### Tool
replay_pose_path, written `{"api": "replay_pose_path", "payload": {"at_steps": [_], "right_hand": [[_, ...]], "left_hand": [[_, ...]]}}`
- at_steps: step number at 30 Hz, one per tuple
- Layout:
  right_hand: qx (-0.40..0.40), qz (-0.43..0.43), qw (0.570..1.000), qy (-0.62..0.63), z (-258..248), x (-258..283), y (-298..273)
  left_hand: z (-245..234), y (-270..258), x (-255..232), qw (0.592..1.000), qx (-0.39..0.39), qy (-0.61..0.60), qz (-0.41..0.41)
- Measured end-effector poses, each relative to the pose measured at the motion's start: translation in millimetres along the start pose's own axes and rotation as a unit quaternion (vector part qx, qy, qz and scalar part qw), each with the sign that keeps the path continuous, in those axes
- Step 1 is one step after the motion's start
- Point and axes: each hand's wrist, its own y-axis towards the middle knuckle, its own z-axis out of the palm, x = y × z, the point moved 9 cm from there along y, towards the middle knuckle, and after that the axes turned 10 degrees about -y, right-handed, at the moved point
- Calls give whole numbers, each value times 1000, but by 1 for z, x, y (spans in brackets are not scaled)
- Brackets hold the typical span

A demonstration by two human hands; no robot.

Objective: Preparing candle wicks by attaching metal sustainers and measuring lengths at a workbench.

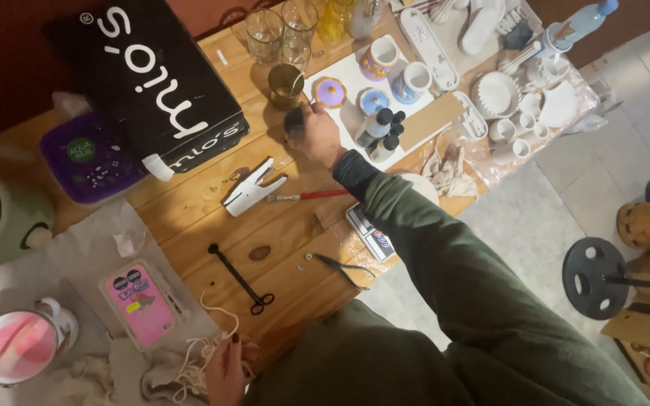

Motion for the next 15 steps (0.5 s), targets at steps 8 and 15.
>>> {"api": "replay_pose_path", "payload": {"at_steps": [8,15], "right_hand": [[-51,7,995,81,33,-107,93],[-177,78,978,78,-21,-120,179]], "left_hand": [[-11,10,30,998,-20,-59,1],[-52,13,93,997,-61,-28,-37]]}}
